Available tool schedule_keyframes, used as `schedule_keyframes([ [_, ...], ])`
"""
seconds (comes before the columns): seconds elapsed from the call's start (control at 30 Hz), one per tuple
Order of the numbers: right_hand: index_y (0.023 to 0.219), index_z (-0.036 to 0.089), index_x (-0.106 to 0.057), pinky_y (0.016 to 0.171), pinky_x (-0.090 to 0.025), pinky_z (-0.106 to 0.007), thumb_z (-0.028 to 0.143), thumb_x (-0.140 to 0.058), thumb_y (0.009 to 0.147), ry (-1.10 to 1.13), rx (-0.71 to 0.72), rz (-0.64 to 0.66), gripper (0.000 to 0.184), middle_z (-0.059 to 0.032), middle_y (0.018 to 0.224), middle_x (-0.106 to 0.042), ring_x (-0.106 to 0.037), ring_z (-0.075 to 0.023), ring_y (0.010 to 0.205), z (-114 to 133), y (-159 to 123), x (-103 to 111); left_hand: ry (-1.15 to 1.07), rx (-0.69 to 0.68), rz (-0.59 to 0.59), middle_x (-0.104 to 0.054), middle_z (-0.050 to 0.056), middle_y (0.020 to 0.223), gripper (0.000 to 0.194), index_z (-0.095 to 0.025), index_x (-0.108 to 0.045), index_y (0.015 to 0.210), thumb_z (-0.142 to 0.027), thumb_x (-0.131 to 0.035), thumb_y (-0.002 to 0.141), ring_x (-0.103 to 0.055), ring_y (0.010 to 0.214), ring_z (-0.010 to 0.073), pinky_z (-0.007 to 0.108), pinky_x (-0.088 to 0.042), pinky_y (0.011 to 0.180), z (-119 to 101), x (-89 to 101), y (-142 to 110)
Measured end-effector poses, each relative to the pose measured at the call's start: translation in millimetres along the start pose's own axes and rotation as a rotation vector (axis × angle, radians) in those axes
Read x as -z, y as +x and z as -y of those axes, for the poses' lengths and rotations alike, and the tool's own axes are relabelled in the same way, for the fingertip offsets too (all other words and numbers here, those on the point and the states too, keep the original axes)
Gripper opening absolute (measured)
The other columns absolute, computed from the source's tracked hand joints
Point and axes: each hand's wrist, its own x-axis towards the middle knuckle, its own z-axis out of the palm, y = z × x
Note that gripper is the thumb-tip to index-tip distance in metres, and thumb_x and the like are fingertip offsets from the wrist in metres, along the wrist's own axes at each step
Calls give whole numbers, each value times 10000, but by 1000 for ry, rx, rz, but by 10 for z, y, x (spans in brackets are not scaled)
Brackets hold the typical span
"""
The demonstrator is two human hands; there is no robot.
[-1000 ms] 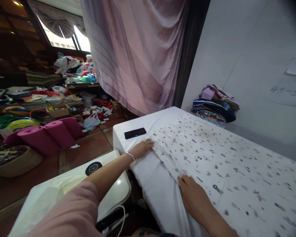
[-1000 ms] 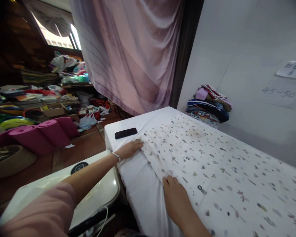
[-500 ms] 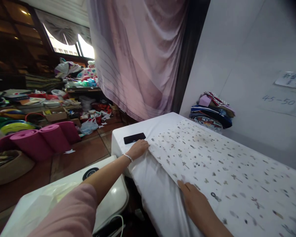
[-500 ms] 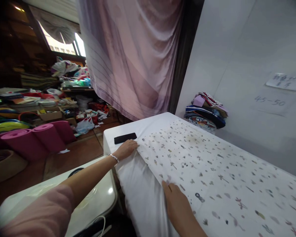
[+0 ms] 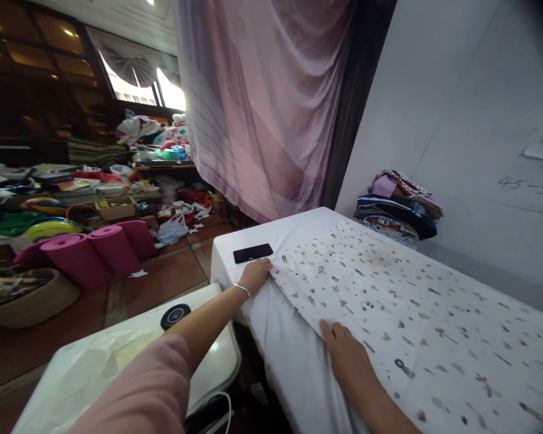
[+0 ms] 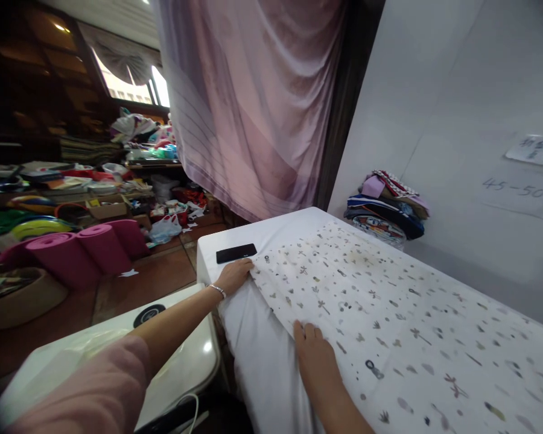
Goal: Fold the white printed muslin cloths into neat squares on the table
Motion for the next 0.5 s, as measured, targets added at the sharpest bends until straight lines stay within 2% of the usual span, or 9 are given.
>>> schedule_keyframes([
  [0.1,1269,195,-466,606,-410,-225,-66,-349,728,44,11,-32,612,-103,1059,-580,-550,-190,879,0,5,-34,-26,89,-18,-582,49,1076,280,-212,-618,943,-82,-419,795,-529,974,186,278,-426,753,39,22,29],
  [0.2,1252,209,-479,604,-392,-217,-51,-344,743,72,11,-66,588,-88,1060,-577,-547,-182,888,-13,-19,-91,-61,205,-54,-511,40,1219,335,-228,-566,1083,-112,-403,814,-515,1032,167,258,-423,790,75,36,23],
  [0.3,1260,211,-468,618,-389,-221,-32,-346,755,91,-1,-76,575,-85,1073,-570,-545,-184,903,-17,-26,-124,-84,360,-74,-494,61,1233,348,-211,-510,1159,-187,-411,827,-548,981,174,267,-434,755,101,30,-22],
  [0.43,1264,198,-455,644,-397,-236,12,-377,770,142,22,-88,533,-85,1061,-557,-539,-190,907,3,-1,-109,-104,503,-19,-613,56,968,218,-204,-622,900,-315,-457,812,-594,819,193,271,-430,655,94,14,-58],
  [0.5,1235,201,-476,632,-398,-242,43,-385,787,175,36,-90,484,-80,1035,-552,-539,-191,885,21,18,-84,-114,538,11,-626,56,915,207,-200,-639,800,-325,-474,795,-603,793,194,260,-422,630,67,9,-36],
])
